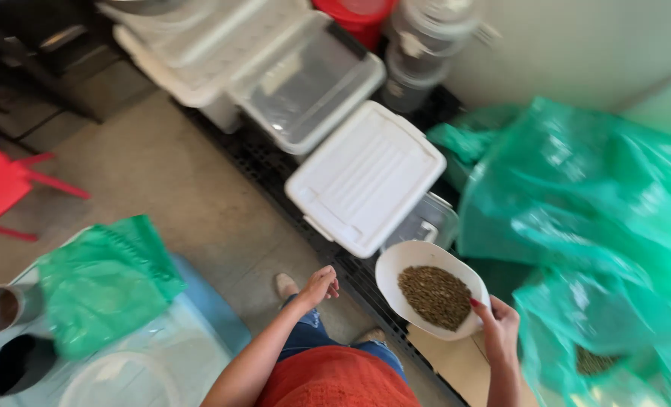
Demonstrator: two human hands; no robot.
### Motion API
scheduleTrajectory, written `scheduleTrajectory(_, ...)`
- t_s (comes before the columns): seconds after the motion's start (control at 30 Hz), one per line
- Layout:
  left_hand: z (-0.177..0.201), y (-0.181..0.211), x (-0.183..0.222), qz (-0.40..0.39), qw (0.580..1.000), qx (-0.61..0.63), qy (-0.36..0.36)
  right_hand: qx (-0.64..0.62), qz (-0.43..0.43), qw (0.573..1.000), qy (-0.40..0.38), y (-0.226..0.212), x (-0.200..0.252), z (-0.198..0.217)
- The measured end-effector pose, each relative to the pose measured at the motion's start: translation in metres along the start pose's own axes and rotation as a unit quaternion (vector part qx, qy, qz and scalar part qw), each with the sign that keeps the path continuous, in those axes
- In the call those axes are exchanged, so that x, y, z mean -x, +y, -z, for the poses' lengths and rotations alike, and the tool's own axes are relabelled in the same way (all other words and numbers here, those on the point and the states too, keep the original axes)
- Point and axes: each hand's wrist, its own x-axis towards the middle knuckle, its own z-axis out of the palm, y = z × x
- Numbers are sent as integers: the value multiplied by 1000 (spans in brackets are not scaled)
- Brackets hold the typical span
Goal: Scooping green coffee beans from a large storage bag into a pitcher and weighing them on a digital scale for roasting.
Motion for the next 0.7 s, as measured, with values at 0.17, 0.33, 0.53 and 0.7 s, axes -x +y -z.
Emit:
scheduleTrajectory(0.17, 132, 6, 0, -33, 990, 109, 82, -8, 113, 980, -161, -100, -50, -174)
scheduleTrajectory(0.33, 277, -8, -12, -70, 966, 131, 210, -52, 127, 956, -258, -154, -115, -345)
scheduleTrajectory(0.53, 397, -32, -7, -77, 909, 193, 362, -38, 182, 912, -365, -269, -137, -515)
scheduleTrajectory(0.7, 434, -21, 10, -62, 849, 301, 430, 13, 238, 858, -455, -350, -149, -673)
